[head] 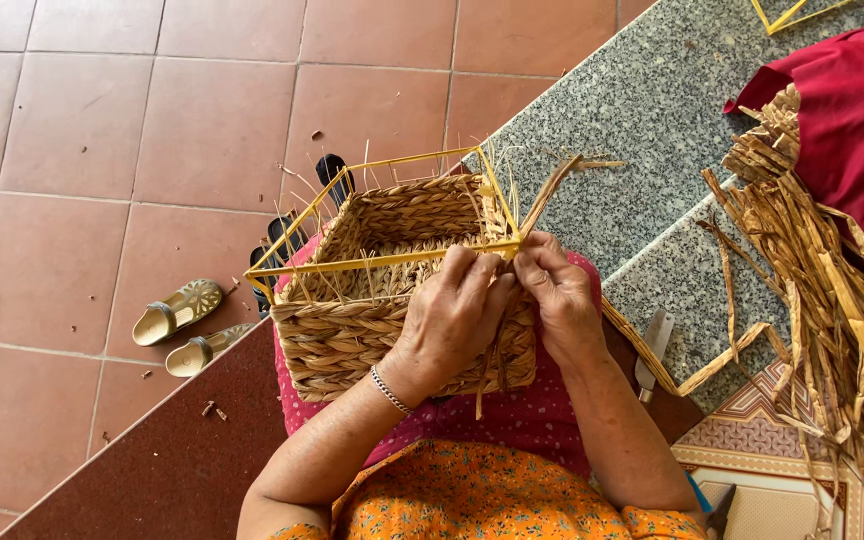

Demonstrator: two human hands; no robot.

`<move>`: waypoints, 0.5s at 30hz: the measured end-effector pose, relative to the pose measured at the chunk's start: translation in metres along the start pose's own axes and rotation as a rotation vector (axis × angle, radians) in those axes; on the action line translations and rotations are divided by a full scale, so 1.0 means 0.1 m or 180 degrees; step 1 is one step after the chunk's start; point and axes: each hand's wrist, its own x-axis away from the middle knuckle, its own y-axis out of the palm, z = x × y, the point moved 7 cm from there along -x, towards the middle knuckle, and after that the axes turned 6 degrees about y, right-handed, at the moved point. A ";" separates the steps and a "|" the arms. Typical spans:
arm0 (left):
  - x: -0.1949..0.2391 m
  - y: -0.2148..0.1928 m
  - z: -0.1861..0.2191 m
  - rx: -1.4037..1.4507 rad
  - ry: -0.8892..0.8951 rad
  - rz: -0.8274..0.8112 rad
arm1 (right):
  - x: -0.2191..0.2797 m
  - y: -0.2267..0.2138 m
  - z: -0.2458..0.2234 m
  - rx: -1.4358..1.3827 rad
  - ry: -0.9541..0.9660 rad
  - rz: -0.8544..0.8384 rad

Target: The person weaves a rectangular basket using dried palm leaves, interlacing them through a yellow metal frame. They occasionally use a metal tool to press the weave and scissors to trim excess material.

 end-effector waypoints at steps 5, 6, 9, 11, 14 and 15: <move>-0.03 0.15 0.01 -0.0670 -0.0270 -0.0595 | 0.01 0.01 0.12 -0.0788 0.0373 0.0017; -0.03 0.19 0.00 -0.0695 -0.0295 -0.0793 | 0.03 0.03 0.08 -0.0611 0.0270 -0.0056; -0.04 0.27 -0.06 -0.0636 -0.0374 -0.1038 | 0.08 0.04 -0.06 -0.0051 -0.0006 -0.0168; -0.06 0.22 -0.09 -0.0444 -0.0451 -0.0747 | 0.13 0.04 -0.15 0.0340 -0.0133 -0.0111; -0.05 0.16 -0.08 -0.0174 -0.0372 -0.0371 | 0.20 0.07 -0.33 0.0906 -0.0776 0.0199; -0.02 0.13 -0.06 -0.0156 -0.0361 -0.0206 | 0.22 0.05 -0.36 0.1005 -0.0846 0.0387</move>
